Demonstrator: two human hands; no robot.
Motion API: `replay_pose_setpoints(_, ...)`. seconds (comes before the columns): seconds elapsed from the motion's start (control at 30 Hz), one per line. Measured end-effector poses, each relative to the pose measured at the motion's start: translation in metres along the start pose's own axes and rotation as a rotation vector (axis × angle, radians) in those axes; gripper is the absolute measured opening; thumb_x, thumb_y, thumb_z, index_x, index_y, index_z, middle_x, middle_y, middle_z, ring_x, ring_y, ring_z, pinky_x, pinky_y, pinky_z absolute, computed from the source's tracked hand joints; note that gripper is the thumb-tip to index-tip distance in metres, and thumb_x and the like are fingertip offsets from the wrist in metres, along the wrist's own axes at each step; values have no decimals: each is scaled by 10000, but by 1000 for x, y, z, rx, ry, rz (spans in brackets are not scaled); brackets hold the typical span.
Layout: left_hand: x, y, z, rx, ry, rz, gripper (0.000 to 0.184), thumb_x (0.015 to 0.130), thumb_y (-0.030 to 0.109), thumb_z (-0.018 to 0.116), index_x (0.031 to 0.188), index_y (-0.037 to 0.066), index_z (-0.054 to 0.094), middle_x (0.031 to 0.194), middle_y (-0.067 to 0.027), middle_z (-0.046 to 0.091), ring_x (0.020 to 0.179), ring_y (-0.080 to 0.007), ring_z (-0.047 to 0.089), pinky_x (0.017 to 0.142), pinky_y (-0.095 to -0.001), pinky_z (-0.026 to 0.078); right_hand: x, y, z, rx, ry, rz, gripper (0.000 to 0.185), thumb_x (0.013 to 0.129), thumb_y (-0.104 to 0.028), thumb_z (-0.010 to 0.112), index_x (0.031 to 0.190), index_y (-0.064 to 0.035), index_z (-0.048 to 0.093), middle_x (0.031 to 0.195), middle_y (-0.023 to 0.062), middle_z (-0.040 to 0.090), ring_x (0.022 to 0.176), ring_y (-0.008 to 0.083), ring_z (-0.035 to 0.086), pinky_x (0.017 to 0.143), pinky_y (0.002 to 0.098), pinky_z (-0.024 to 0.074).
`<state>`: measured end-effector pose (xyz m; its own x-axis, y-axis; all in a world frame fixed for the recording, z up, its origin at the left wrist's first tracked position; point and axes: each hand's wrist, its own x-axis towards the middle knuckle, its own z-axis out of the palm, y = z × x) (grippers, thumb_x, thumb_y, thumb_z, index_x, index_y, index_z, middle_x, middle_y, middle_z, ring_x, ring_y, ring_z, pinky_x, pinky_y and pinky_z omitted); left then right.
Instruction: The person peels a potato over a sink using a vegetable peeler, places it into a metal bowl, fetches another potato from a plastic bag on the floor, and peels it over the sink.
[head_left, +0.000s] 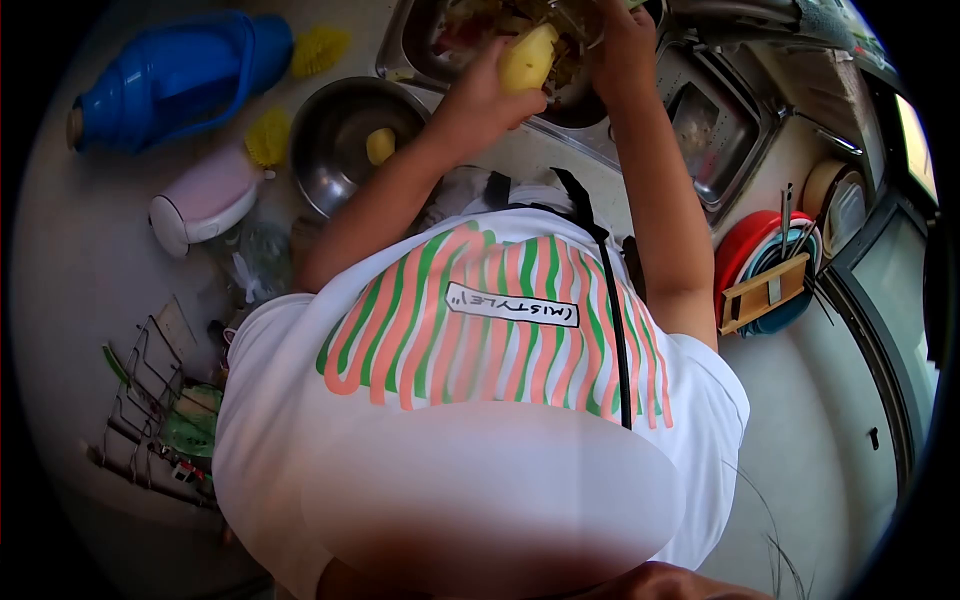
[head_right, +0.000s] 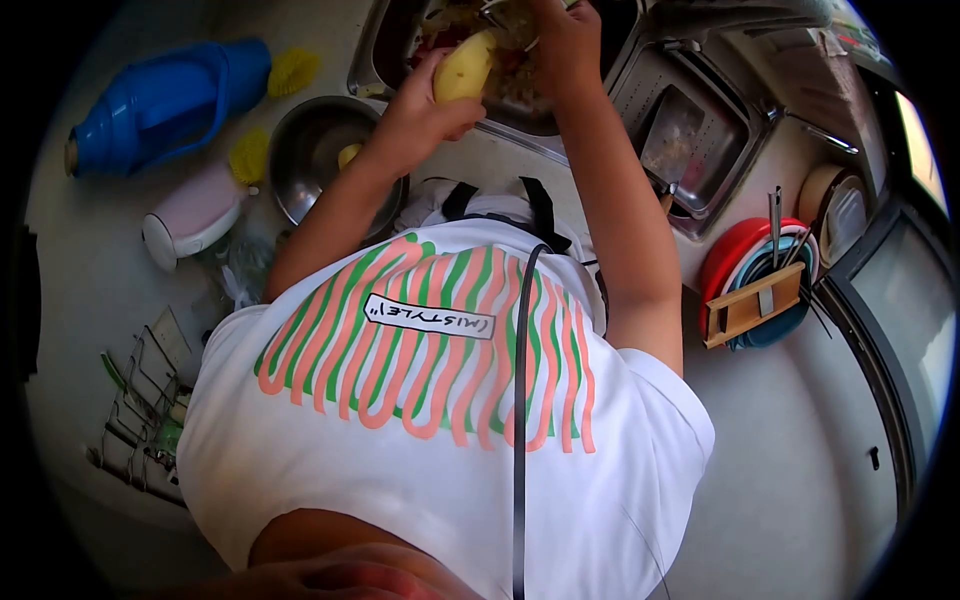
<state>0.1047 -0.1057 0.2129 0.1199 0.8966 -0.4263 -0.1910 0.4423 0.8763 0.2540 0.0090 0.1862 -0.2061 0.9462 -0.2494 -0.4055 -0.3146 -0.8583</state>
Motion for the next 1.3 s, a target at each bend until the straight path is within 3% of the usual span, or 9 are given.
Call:
replay_pose_setpoints(0.1,7,-8,1,178,36,70,544,837,61,691,1340,41,485,891,-17,586,653,-87,534,550,-256,429,-20,-1,19,0,-170,133,291,1031,-292,667,1036,-2,694,1042,149,775,888,171,690,780,333,533)
replay_pose_setpoints(0.2,12,-26,-2,284,91,86,565,823,98,705,1341,30,488,872,-7,585,640,-96,543,550,-267,448,12,5,-19,-349,222,-70,326,1022,-306,680,994,17,709,972,115,781,826,146,683,754,324,529)
replay_pose_setpoints(0.3,18,-13,-2,416,128,68,561,826,122,704,1337,21,494,890,-18,612,672,-107,576,578,-274,473,-2,-11,-1,-28,-24,-11,343,1016,-309,682,1032,33,708,978,124,772,864,185,707,795,326,545)
replay_pose_setpoints(0.4,18,-4,6,387,79,23,644,789,136,748,1356,-7,478,1116,-129,626,974,-244,634,829,-351,510,-29,-7,15,-210,-291,137,348,1023,-267,677,1140,60,695,1046,147,766,973,210,725,856,351,564)
replay_pose_setpoints(0.5,19,0,6,426,133,-23,663,761,146,773,1326,-37,477,1209,-188,626,1080,-317,655,934,-391,525,-13,-4,15,21,30,71,274,1029,-254,668,1116,4,700,981,120,769,833,195,709,784,340,571)
replay_pose_setpoints(0.53,18,-2,5,432,145,-23,655,760,151,775,1315,-37,483,1200,-190,627,1068,-317,655,926,-395,527,2,6,5,10,205,44,254,1033,-273,659,1060,-24,704,968,98,770,807,186,697,738,334,562)
replay_pose_setpoints(0.87,28,-19,-7,456,141,289,597,831,125,757,1348,-7,490,1104,-97,649,953,-183,654,818,-340,552,-19,-15,35,191,-53,221,393,1057,-329,601,1139,45,692,1046,156,762,917,212,721,809,318,582)
replay_pose_setpoints(1.1,12,5,-8,140,21,51,612,878,84,742,1423,55,464,1009,-26,613,718,-90,577,591,-256,471,15,14,-2,719,139,190,404,1116,-360,469,1193,0,635,1319,186,676,1159,243,670,972,371,580)
replay_pose_setpoints(1.3,4,12,-4,37,62,25,660,873,54,707,1463,81,414,933,-14,589,658,-87,532,550,-260,424,-14,-11,16,126,32,77,323,1074,-337,562,1120,-28,646,1268,188,705,1157,296,671,938,396,560)
